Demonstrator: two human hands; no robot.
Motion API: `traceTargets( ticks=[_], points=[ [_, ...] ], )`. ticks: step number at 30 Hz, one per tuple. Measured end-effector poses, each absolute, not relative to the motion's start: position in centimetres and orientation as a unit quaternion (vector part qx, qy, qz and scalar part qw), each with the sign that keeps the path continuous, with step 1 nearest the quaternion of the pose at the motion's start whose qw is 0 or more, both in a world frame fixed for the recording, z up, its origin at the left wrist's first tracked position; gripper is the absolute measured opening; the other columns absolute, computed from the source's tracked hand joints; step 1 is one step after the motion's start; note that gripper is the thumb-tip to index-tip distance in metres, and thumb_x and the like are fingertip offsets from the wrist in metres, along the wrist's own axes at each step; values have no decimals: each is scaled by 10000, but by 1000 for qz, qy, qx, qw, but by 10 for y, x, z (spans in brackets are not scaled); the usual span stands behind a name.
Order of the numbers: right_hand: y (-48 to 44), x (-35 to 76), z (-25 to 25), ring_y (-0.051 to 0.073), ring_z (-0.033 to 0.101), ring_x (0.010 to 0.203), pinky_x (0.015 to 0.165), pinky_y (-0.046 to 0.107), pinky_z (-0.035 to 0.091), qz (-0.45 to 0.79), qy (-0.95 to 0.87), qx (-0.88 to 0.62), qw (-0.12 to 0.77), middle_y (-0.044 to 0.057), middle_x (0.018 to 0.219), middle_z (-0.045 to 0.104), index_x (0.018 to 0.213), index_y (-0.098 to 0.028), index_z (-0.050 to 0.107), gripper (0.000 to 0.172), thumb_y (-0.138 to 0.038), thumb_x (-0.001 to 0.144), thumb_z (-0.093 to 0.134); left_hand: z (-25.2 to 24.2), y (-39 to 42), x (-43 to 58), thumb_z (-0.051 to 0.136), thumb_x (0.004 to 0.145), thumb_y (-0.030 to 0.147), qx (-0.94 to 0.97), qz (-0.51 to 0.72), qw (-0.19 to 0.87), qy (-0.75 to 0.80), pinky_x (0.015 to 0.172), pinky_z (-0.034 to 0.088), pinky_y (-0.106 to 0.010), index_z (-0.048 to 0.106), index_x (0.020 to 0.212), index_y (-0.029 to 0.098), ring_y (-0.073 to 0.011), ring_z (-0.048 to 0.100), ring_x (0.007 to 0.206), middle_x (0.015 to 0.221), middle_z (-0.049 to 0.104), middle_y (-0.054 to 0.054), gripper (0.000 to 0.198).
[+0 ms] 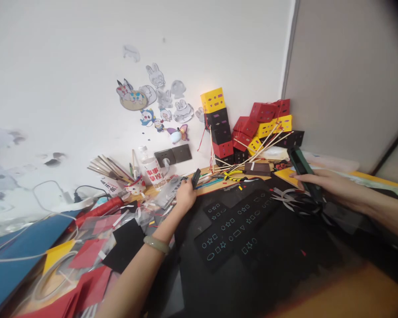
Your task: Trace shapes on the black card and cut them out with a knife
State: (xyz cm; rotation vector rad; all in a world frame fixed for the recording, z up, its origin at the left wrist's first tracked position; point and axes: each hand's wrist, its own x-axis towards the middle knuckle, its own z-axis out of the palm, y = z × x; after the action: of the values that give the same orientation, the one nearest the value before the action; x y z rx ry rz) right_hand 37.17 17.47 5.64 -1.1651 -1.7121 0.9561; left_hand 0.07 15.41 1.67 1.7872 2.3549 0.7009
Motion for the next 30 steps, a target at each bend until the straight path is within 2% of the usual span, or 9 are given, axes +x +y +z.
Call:
traceTargets(
  ticks=[2, 4, 6, 8, 12, 18, 25, 30],
  points=[
    [180, 369, 62, 123, 566, 568, 485, 200, 453, 464, -620, -485, 406, 60, 652, 618, 724, -163, 648, 157, -305, 778, 609, 26, 151, 0, 551, 860, 295, 581, 274, 86, 762, 826, 477, -402, 509, 1134, 143, -206, 550, 984, 1134, 532, -87, 316],
    [183, 365, 67, 119, 606, 679, 575, 165, 488, 540, -550, -477, 423, 60, 771, 646, 820, -178, 644, 62, -208, 785, 602, 33, 145, 0, 633, 791, 239, 574, 315, 143, 742, 781, 491, -356, 517, 1076, 125, -197, 584, 903, 1004, 585, -76, 327],
    [185, 361, 70, 111, 615, 673, 584, 155, 508, 579, -495, -462, 454, 54, 786, 647, 827, -178, 631, 118, -91, 769, 577, 39, 136, 4, 670, 735, 179, 560, 354, 218, 716, 668, 504, -293, 502, 1006, 118, -171, 616, 732, 800, 607, -38, 325],
    [187, 356, 70, 95, 592, 586, 532, 157, 514, 587, -474, -455, 473, 33, 712, 622, 795, -173, 614, 158, -38, 756, 542, 42, 126, 10, 650, 738, 168, 539, 388, 298, 685, 549, 489, -246, 473, 943, 128, -138, 601, 575, 679, 581, 2, 274],
    [186, 347, 67, 77, 533, 542, 474, 153, 494, 592, -478, -416, 498, 6, 680, 557, 780, -179, 586, 125, -176, 847, 481, 42, 108, 23, 675, 682, 153, 497, 440, 415, 623, 484, 463, -204, 437, 849, 156, -83, 555, 488, 709, 574, 12, 291],
    [180, 341, 68, 73, 484, 585, 489, 162, 473, 612, -503, -365, 490, -1, 736, 501, 776, -165, 565, 111, -233, 844, 510, 42, 90, 39, 606, 706, 152, 458, 462, 514, 559, 486, 462, -195, 440, 886, 164, -70, 540, 504, 734, 563, 9, 245],
    [174, 334, 68, 30, 329, 461, 376, 133, 321, 595, -527, -373, 479, -38, 633, 394, 796, -154, 545, 249, -385, 862, 477, 50, 70, 59, 573, 712, 116, 458, 448, 565, 519, 523, 471, -200, 441, 889, 152, -73, 555, 561, 837, 567, -15, 224],
    [178, 333, 61, 41, 337, 433, 366, 167, 284, 524, -560, -430, 476, -41, 564, 400, 750, -169, 499, 381, -541, 828, 458, 50, 56, 67, 604, 732, 157, 476, 448, 588, 477, 562, 470, -208, 437, 923, 148, -75, 545, 606, 868, 560, -16, 254]
  ],
)
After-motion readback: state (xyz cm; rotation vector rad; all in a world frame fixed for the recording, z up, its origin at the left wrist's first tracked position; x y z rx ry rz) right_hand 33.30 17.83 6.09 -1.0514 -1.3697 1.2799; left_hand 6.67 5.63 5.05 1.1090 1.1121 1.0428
